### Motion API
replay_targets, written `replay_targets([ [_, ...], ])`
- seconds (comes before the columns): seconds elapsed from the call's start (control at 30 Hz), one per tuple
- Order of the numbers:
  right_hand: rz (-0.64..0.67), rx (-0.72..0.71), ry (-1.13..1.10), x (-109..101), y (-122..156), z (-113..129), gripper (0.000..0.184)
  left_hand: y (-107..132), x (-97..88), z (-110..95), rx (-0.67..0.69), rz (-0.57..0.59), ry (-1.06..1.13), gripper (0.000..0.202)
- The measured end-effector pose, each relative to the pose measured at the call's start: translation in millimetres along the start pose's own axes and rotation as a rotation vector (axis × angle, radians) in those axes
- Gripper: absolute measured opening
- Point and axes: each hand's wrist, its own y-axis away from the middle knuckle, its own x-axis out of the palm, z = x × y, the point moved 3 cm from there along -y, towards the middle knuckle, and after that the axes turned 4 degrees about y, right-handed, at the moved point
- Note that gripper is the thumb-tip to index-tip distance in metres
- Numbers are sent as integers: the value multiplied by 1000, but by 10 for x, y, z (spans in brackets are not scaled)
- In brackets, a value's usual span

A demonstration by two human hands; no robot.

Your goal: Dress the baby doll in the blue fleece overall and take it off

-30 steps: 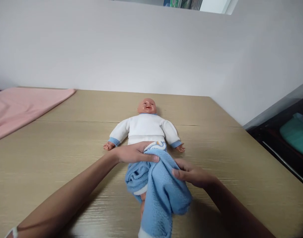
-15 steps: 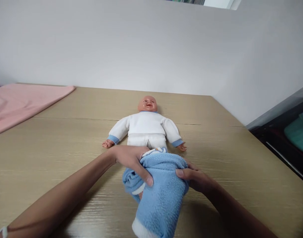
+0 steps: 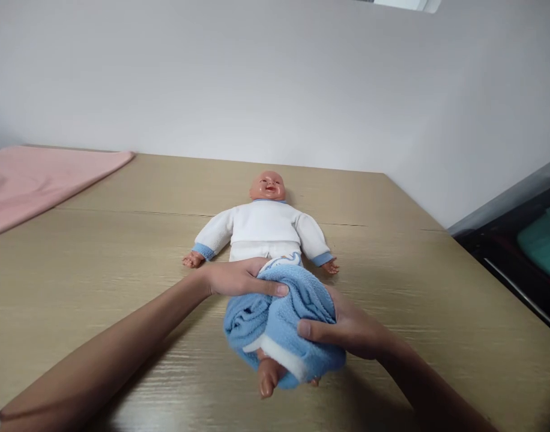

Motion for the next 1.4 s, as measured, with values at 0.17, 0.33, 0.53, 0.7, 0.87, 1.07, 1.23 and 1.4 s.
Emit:
replay_targets([
  [0.17, -50, -14, 57, -67, 18, 33, 62, -8, 20, -5, -11, 14, 0, 51],
  [0.33, -46, -13, -5, -85, 45, 18, 69, 11, -26, 132, -56, 149, 140, 61],
  [0.53, -78, 35, -68, -73, 37, -29, 75, 47, -69, 230, -98, 306, 119, 53],
  [0.7, 124, 60, -64, -53, 37, -82, 80, 69, -73, 174, -37, 334, 100, 44],
  [0.87, 217, 87, -183, -24, 54, -208, 70, 55, -12, 106, 10, 293, 125, 48],
  [1.07, 11, -15, -337, -47, 58, -135, 41, 48, -18, 89, -42, 191, 15, 60],
  [1.23, -61, -13, -179, 150, 167, 23, 60, 69, -29, 49, -122, 98, -31, 77],
  [1.4, -303, 38, -43, 320, 226, 31, 60, 48, 124, -72, -95, 186, 43, 76],
])
